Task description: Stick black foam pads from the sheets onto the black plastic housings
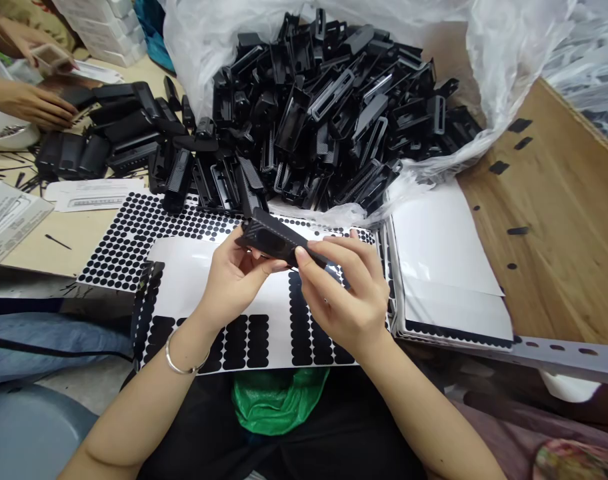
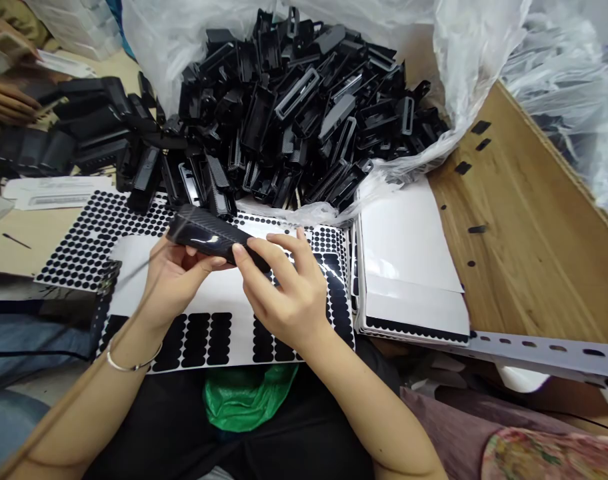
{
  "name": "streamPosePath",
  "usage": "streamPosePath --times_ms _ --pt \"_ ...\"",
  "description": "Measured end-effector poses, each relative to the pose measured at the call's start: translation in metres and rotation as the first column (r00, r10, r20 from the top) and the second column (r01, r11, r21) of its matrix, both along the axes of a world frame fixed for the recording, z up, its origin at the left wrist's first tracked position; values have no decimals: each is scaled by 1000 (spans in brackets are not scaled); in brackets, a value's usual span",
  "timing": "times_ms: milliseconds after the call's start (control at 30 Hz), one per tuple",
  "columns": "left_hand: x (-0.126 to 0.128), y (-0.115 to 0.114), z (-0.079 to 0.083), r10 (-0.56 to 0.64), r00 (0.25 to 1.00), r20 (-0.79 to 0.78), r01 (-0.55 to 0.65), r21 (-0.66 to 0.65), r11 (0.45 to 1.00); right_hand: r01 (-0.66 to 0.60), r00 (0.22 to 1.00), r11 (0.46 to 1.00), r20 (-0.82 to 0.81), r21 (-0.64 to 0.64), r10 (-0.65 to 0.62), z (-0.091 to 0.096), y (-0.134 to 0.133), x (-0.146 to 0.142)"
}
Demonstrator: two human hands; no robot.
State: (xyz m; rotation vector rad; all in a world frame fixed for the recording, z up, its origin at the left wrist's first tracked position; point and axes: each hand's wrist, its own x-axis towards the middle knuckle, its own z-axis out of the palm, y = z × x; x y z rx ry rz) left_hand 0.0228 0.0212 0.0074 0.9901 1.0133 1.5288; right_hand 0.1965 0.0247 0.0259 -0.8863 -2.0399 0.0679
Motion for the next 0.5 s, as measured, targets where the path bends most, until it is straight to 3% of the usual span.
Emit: streamPosePath --times_ms 100,200,367,500 --pt "-2 2 2 -59 995 76 62 -35 997 -27 996 976 -88 -218 8 5 -1 1" --pt "-2 2 3 -134 984 121 142 -62 988 -215 943 879 -323 -426 74 7 1 3" --pt "-2 1 3 -189 975 114 196 -58 979 -319 873 757 -489 -571 -1 8 6 7" --pt "-4 0 5 -216 972 93 220 -34 975 -434 840 646 -542 -628 37 12 3 5"
